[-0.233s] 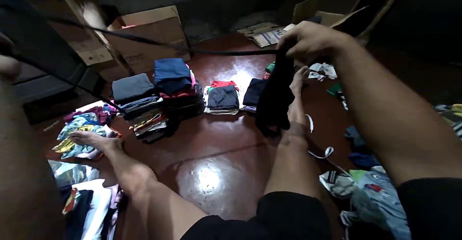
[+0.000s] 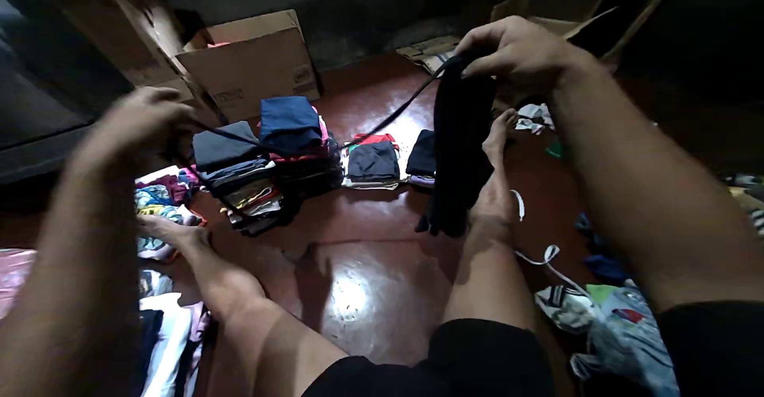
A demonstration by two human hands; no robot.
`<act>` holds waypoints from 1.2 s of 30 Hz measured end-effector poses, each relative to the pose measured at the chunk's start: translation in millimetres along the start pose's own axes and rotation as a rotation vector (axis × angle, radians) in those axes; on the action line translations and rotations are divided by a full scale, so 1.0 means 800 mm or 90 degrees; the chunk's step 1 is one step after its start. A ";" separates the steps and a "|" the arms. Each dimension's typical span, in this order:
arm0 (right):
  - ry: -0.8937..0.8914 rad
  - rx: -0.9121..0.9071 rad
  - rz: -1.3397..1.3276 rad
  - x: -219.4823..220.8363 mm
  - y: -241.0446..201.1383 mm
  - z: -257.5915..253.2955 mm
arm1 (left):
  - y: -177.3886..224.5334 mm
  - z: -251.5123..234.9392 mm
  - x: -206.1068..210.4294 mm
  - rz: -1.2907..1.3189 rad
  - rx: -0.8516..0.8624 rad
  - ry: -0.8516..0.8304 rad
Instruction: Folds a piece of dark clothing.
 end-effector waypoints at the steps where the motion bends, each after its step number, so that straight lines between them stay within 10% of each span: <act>1: 0.001 -0.008 -0.026 0.012 -0.012 -0.004 | -0.028 -0.033 0.016 -0.038 0.141 -0.254; 3: -0.011 -0.019 -0.062 0.037 -0.034 -0.013 | -0.081 -0.066 0.075 -0.121 0.335 -0.608; 9: 0.023 -0.034 -0.091 0.057 -0.068 -0.028 | -0.212 0.037 0.203 -0.071 0.272 -0.789; 24: 0.192 0.041 -0.149 -0.002 0.005 -0.019 | -0.024 -0.141 0.026 -0.252 0.303 -0.495; 31: 0.047 -0.311 -0.051 0.215 -0.099 -0.036 | 0.017 -0.107 0.063 -0.335 0.405 -0.473; 36: -0.047 -0.283 0.114 0.352 -0.082 -0.041 | 0.042 -0.110 0.042 -0.349 0.412 -0.421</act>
Point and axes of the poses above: each hand's wrist, its own z-axis away from the middle knuckle, its own x-axis out of the palm, y = z × x, the point moved 6 cm from there along -z, towards the middle knuckle, and after that the axes turned 8 degrees about z, right-handed, at the moved point
